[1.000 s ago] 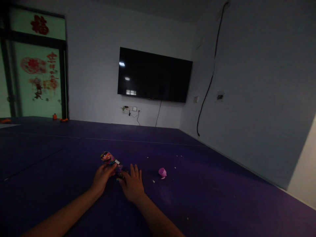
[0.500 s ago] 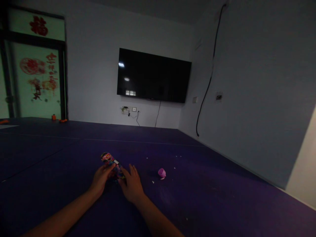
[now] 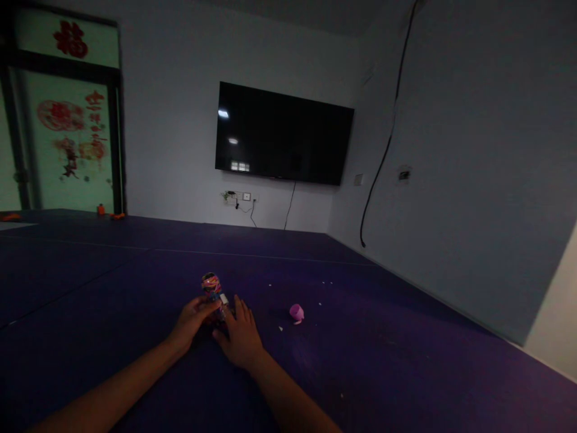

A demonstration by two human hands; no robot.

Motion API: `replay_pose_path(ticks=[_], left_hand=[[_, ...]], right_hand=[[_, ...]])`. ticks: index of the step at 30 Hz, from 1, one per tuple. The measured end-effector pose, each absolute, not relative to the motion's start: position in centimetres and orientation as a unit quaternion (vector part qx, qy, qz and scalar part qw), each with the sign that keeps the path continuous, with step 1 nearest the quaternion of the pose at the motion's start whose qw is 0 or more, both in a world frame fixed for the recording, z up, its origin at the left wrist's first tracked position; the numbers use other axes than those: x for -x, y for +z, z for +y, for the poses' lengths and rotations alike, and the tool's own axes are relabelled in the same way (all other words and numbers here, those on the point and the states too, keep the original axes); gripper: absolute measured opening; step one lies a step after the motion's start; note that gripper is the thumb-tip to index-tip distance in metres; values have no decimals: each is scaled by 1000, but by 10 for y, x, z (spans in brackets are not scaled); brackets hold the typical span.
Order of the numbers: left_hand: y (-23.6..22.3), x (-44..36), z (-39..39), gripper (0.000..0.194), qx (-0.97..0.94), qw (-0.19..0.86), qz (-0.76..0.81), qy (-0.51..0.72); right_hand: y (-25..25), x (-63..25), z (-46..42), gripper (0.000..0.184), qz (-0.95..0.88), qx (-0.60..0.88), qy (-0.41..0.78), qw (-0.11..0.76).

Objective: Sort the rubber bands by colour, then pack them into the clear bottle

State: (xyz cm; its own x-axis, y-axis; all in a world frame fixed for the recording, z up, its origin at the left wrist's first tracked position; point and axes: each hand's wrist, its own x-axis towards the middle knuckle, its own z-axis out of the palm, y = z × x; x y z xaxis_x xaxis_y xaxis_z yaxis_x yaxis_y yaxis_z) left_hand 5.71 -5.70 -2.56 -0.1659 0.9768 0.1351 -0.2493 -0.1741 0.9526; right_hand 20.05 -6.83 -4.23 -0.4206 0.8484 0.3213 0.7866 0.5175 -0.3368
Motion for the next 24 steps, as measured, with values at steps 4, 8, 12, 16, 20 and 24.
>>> replay_pose_path(ticks=[4,8,12,16,20,24], left_hand=[[-27,-57,-56,39,-425,477,420,644],[-28,-57,-55,41,-413,476,417,656],[-29,-57,-55,42,-405,464,423,665],[-31,-57,-52,42,-401,450,425,675],[-34,-56,-47,43,-383,427,430,697],[-35,-56,-45,43,-368,432,428,704]], right_hand=[[-43,-200,-67,63,-835,500,72,217],[-43,-200,-66,59,-828,514,78,209],[-41,-201,-67,54,-823,522,77,210],[-39,-201,-69,49,-820,524,76,220],[-37,-202,-71,43,-811,536,81,219],[-37,-203,-70,42,-810,531,78,236]])
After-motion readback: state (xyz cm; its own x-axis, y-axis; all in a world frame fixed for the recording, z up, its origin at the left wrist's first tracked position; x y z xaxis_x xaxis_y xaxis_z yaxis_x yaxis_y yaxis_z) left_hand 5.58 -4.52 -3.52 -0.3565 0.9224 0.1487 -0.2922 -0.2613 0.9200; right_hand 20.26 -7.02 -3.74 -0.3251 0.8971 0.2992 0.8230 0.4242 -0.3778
